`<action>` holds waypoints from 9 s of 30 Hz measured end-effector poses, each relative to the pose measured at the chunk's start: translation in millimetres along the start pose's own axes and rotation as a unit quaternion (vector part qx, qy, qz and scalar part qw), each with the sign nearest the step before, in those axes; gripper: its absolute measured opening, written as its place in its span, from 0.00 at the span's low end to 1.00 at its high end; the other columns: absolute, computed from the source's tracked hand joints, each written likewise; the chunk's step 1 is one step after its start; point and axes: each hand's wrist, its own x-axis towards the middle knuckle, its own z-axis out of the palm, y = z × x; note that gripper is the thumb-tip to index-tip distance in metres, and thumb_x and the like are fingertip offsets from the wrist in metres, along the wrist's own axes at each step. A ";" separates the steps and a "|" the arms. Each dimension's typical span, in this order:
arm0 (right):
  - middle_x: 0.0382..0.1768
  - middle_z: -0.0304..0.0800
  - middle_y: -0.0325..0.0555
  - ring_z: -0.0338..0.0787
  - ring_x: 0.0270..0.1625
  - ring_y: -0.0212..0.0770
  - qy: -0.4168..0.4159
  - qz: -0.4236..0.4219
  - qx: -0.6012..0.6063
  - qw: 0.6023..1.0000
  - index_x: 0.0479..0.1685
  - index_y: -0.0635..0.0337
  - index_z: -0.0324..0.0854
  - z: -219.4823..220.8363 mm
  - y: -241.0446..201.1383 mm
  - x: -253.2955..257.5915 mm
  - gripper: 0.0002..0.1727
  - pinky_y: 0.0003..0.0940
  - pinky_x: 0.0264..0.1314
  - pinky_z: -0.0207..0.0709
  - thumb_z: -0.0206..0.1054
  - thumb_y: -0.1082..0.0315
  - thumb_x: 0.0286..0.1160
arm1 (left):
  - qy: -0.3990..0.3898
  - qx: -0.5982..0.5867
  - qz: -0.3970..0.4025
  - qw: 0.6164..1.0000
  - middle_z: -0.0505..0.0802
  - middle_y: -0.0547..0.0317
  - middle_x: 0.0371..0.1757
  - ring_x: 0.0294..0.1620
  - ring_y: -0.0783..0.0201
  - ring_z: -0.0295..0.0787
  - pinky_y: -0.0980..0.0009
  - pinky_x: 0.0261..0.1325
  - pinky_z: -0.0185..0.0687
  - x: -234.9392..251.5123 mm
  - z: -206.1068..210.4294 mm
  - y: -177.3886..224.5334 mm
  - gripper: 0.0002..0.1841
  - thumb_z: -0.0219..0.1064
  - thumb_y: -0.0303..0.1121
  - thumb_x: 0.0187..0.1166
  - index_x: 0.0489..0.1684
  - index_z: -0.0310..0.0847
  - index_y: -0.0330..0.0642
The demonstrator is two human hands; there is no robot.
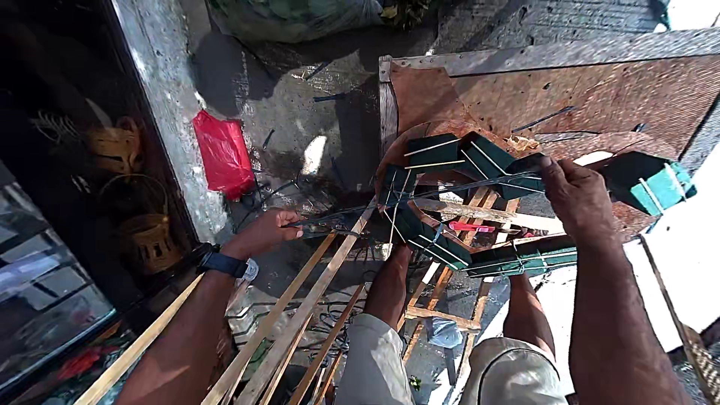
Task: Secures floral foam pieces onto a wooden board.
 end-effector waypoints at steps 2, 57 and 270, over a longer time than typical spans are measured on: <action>0.18 0.68 0.46 0.68 0.17 0.45 -0.010 -0.032 -0.043 0.999 0.29 0.56 0.75 -13.2 8.6 5.2 0.34 0.50 0.20 0.61 0.53 0.32 0.84 | 0.032 -0.026 -0.026 0.999 0.87 0.58 0.31 0.32 0.69 0.81 0.64 0.43 0.80 -5.0 -0.7 -18.1 0.06 0.73 0.28 0.76 0.42 0.84 0.34; 0.17 0.76 0.32 0.76 0.17 0.28 -0.444 0.224 0.515 0.698 0.32 0.47 0.76 256.9 28.9 101.2 0.18 0.23 0.21 0.72 0.47 0.58 0.93 | -0.197 -0.110 -0.017 0.974 0.91 0.66 0.29 0.28 0.74 0.87 0.75 0.32 0.85 287.8 61.1 150.9 0.07 0.62 0.21 0.80 0.41 0.83 0.46; 0.52 0.92 0.44 0.90 0.41 0.38 -0.035 -0.038 0.409 0.911 0.91 0.45 0.60 194.9 -70.9 20.1 0.33 0.42 0.44 0.86 0.63 0.58 0.87 | -0.267 0.388 -0.075 0.879 0.84 0.60 0.16 0.12 0.72 0.68 0.75 0.18 0.61 233.3 66.3 328.7 0.11 0.67 0.39 0.83 0.36 0.88 0.42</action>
